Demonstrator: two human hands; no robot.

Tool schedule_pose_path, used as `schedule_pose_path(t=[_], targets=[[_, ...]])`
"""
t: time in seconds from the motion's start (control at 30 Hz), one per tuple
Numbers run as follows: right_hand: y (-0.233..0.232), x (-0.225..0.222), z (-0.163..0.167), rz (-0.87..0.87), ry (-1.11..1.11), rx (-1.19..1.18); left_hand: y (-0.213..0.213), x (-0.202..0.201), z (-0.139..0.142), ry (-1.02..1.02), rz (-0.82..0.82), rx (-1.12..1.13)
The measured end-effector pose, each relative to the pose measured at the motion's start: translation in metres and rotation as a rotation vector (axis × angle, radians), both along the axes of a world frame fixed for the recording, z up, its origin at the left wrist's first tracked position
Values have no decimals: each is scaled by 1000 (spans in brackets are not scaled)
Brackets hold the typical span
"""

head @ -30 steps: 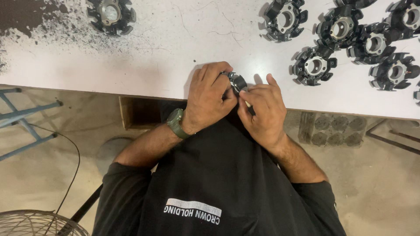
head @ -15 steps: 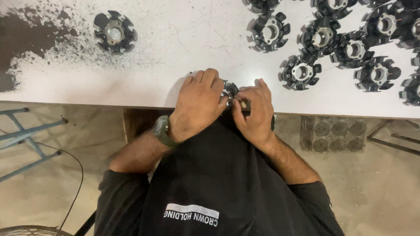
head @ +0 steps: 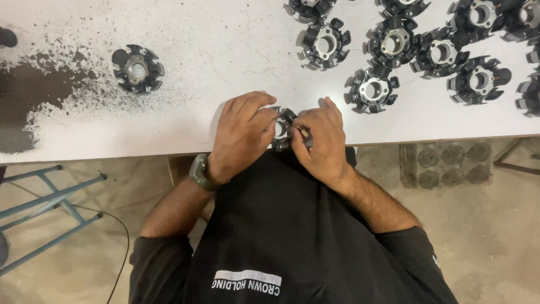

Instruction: The person uses a small abrasive block to deburr and smooth the edges of multiple black metal parts on a white table. They handle each part one at a time, rotate it to reach different edges, and place finished parts aside. The person also moves a pile of smaller black plastic pieces to clear the workspace.

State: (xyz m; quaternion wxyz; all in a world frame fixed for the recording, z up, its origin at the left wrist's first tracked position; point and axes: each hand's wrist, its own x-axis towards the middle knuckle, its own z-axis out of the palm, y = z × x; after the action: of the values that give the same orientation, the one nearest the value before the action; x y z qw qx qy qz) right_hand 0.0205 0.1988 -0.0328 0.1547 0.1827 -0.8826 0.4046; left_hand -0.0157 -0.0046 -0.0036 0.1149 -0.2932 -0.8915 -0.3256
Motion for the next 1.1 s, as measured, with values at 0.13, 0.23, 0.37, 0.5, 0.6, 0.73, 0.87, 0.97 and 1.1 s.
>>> schedule_pose_path(t=[0.13, 0.23, 0.37, 0.5, 0.6, 0.73, 0.87, 0.97, 1.1], targets=[[2, -2, 3, 2, -18, -6, -5, -7, -2, 19, -45, 19], [3, -5, 5, 18, -14, 0, -6, -11, -4, 89, -82, -55], [5, -9, 3, 21, -21, 9, -2, -7, -5, -56, -127, -77], [6, -6, -4, 30, 44, -7, 3, 2, -6, -119, -46, 62], [7, 1, -11, 63, 88, -18, 5, 6, -9, -91, 9, 138], [6, 6, -19, 65, 107, 21, 5, 12, -14, -140, 30, 165], [7, 5, -22, 84, 111, 60, 2, 15, -18, -141, 24, 167], [7, 6, -21, 57, 109, 63, 3, 15, -19, -148, 25, 145], [4, 7, -23, 59, 166, 40, 1, 16, -24, -128, 16, 94]])
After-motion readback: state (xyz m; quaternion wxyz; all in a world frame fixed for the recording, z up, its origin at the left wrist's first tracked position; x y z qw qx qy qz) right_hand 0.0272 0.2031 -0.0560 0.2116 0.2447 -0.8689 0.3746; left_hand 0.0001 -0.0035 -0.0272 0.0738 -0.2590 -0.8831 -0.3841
